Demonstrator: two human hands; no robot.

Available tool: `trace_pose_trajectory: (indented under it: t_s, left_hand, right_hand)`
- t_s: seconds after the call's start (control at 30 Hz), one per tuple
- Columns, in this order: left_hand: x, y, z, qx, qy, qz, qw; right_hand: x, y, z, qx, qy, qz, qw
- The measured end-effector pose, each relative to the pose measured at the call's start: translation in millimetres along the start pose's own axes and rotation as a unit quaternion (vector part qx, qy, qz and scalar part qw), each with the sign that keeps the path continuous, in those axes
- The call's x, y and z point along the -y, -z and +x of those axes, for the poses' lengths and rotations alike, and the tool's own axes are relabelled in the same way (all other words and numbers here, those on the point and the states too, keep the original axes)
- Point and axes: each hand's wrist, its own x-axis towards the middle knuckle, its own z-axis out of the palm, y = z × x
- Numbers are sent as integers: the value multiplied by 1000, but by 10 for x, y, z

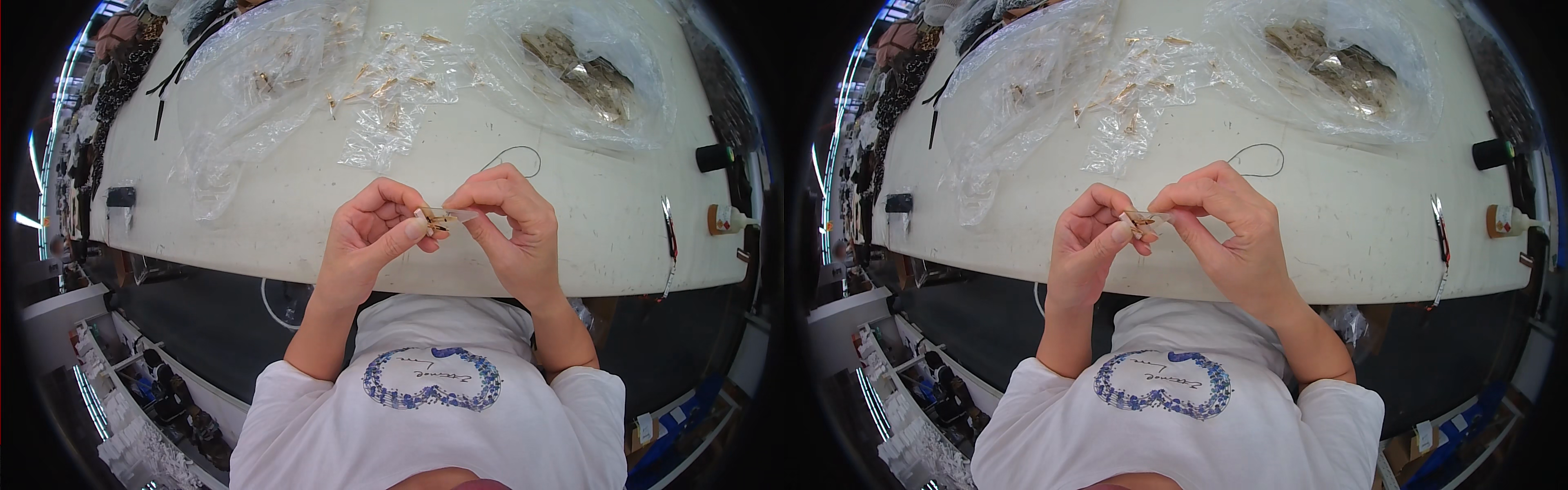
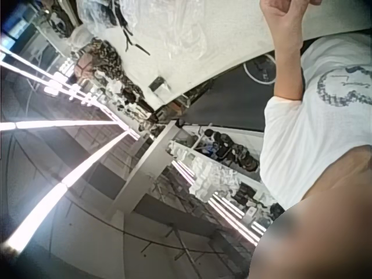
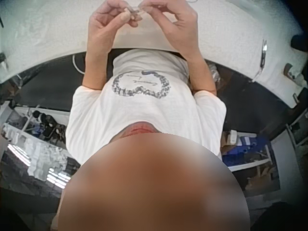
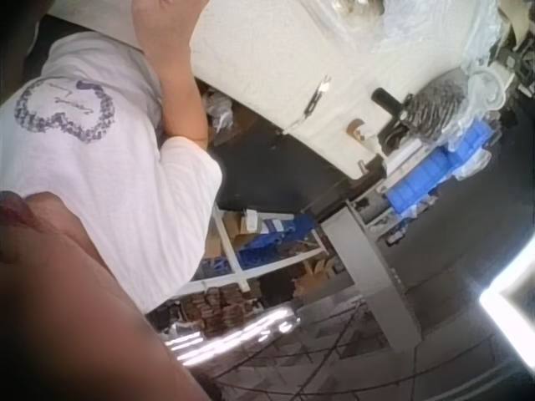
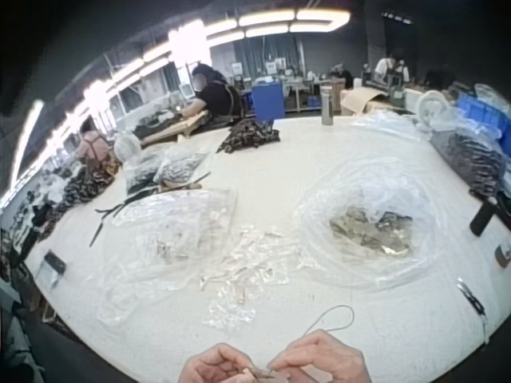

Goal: The recorder sorts leather components from plastic bags and then performs hand-sewing on a leather piece.

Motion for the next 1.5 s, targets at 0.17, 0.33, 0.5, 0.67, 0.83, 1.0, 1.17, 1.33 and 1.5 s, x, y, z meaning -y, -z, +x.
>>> trace_pose_trajectory:
  t_s: [0.17,0.33,0.5,0.67,0.83,1.0,1.17,1.33,1.5]
  left_hand:
    - [2,9,7,8,8,-2,1000]
    - [8,12,5,9,19,-11,1000]
    - [11,11,11,13,24,-7,1000]
    - [11,4,15,18,21,0,1000]
    - [11,1,15,14,20,5,1000]
    - [21,-2,19,15,26,9,1000]
    - [32,-15,20,4,25,33,999]
    - [40,-22,22,-1,22,28,999]
    - [36,-4,26,10,23,7,1000]
  right_hand:
    - [-12,-1,-3,2,-8,7,1000]
    - [-11,6,-15,2,-8,-5,1000]
    - [-20,-1,-24,3,-5,-13,1000]
    - [-41,-11,-41,-7,-11,12,1000]
    - [-53,-4,-56,-10,-16,21,1000]
    - [-60,-2,-61,-9,-14,17,1000]
    - [-60,3,-68,-9,-12,12,1000]
    - [-58,16,-74,-8,-12,4,1000]
    - [-55,15,-89,-13,-16,4,1000]
